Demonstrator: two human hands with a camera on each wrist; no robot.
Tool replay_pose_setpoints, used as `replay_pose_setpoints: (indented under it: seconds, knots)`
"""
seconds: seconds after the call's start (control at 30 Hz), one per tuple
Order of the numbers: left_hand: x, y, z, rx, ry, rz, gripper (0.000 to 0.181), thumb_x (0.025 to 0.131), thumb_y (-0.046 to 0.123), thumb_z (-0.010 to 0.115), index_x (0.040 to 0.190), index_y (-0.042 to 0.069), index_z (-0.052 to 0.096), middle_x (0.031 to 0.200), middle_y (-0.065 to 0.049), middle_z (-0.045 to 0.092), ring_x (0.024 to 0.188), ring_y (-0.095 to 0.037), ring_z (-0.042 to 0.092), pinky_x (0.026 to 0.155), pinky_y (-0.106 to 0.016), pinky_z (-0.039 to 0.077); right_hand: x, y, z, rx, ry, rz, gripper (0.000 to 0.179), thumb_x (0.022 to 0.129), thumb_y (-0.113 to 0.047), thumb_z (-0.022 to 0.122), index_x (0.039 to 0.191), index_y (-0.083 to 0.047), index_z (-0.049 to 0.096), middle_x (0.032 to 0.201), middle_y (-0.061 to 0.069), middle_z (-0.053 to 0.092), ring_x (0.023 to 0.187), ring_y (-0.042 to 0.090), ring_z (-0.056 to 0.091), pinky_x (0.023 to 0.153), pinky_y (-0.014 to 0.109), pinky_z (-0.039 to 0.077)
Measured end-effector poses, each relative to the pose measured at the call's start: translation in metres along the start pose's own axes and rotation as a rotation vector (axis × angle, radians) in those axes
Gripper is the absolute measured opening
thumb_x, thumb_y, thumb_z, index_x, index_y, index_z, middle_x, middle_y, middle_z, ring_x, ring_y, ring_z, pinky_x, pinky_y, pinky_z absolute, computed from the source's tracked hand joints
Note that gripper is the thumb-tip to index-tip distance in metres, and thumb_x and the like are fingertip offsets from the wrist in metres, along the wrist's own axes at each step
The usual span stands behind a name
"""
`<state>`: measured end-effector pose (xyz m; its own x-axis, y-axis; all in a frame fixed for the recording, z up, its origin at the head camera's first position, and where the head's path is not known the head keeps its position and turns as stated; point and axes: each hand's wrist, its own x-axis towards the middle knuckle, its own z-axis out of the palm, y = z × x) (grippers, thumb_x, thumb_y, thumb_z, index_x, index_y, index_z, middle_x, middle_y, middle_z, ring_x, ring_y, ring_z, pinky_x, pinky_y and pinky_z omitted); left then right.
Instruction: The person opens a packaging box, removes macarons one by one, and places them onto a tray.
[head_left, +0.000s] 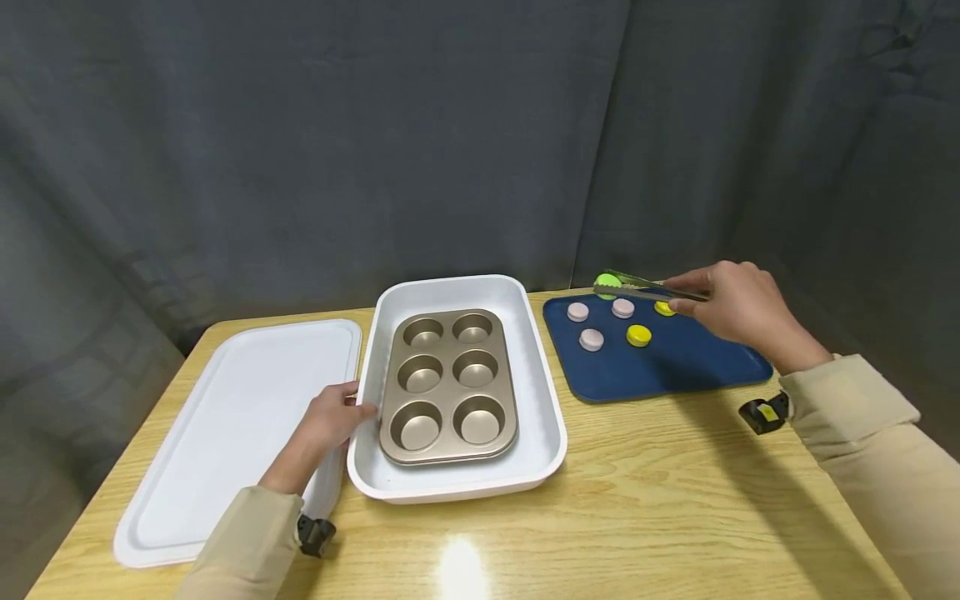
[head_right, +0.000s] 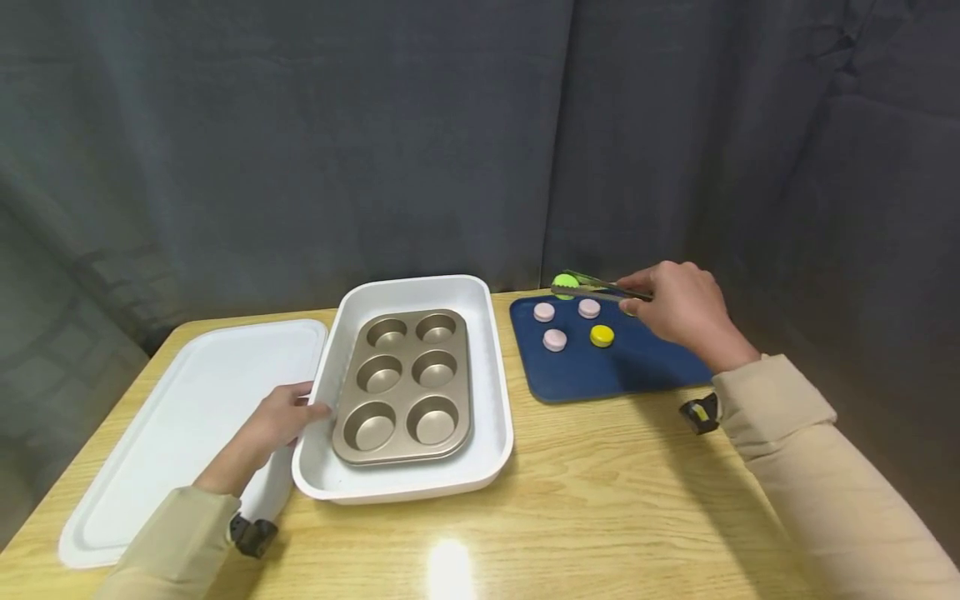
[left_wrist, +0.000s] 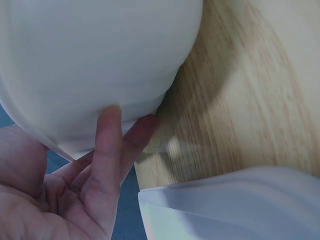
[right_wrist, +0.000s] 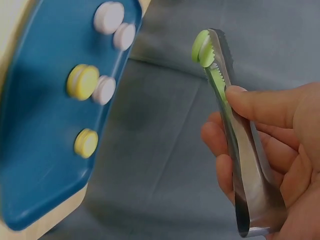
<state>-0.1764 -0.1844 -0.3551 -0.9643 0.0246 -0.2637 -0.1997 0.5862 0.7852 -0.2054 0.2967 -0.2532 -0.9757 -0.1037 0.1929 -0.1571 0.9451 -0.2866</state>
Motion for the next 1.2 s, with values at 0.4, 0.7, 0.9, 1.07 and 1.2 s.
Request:
replay_pose_setpoints:
  seconds: [0.4,0.7,0.9,1.07,1.2]
  knots:
    - [0.002,-0.001,0.0,0.017,0.011,0.001,0.049,0.094,0.007,0.058,0.139,-0.011,0.051,0.113,-0.027,0.067,0.087,-0.026,0.071,0.068,-0.038,0.061,-0.017,0.058,-0.001,-0.057,-0.027,0.103,0.04,0.095,-0.019,0.07,0.125,0.007,0.067,0.116,0.034,0.065,0.095,0.051,0.058,0.066,0.05,0.045]
    - [0.0,-0.002,-0.001,0.008,0.013,0.002,0.049,0.093,0.008,0.058,0.139,-0.009,0.052,0.113,-0.027,0.068,0.088,-0.027,0.071,0.069,-0.038,0.061,-0.024,0.088,0.008,-0.088,-0.059,0.165,0.039,0.093,-0.021,0.07,0.122,0.005,0.068,0.123,0.038,0.059,0.1,0.059,0.053,0.072,0.062,0.045]
    - [0.0,-0.002,0.0,0.005,0.018,0.01,0.048,0.092,0.007,0.059,0.137,-0.009,0.054,0.108,-0.024,0.069,0.083,-0.024,0.07,0.066,-0.035,0.06,-0.026,0.101,0.019,-0.087,-0.071,0.22,0.04,0.092,-0.022,0.071,0.121,0.006,0.068,0.124,0.042,0.055,0.099,0.057,0.053,0.071,0.06,0.044]
    - [-0.001,-0.002,0.001,-0.001,0.023,0.02,0.047,0.092,0.007,0.058,0.135,-0.01,0.055,0.107,-0.025,0.069,0.082,-0.024,0.07,0.065,-0.035,0.06,-0.026,0.108,0.028,-0.092,-0.067,0.225,0.038,0.091,-0.02,0.071,0.119,0.006,0.069,0.121,0.041,0.058,0.094,0.054,0.056,0.067,0.057,0.044]
    - [-0.001,-0.001,0.001,-0.007,0.021,0.019,0.048,0.092,0.006,0.058,0.137,-0.01,0.054,0.109,-0.026,0.069,0.084,-0.026,0.071,0.066,-0.036,0.061,-0.025,0.107,0.033,-0.091,-0.068,0.241,0.037,0.091,-0.018,0.072,0.118,0.008,0.069,0.115,0.038,0.062,0.088,0.048,0.058,0.065,0.053,0.044]
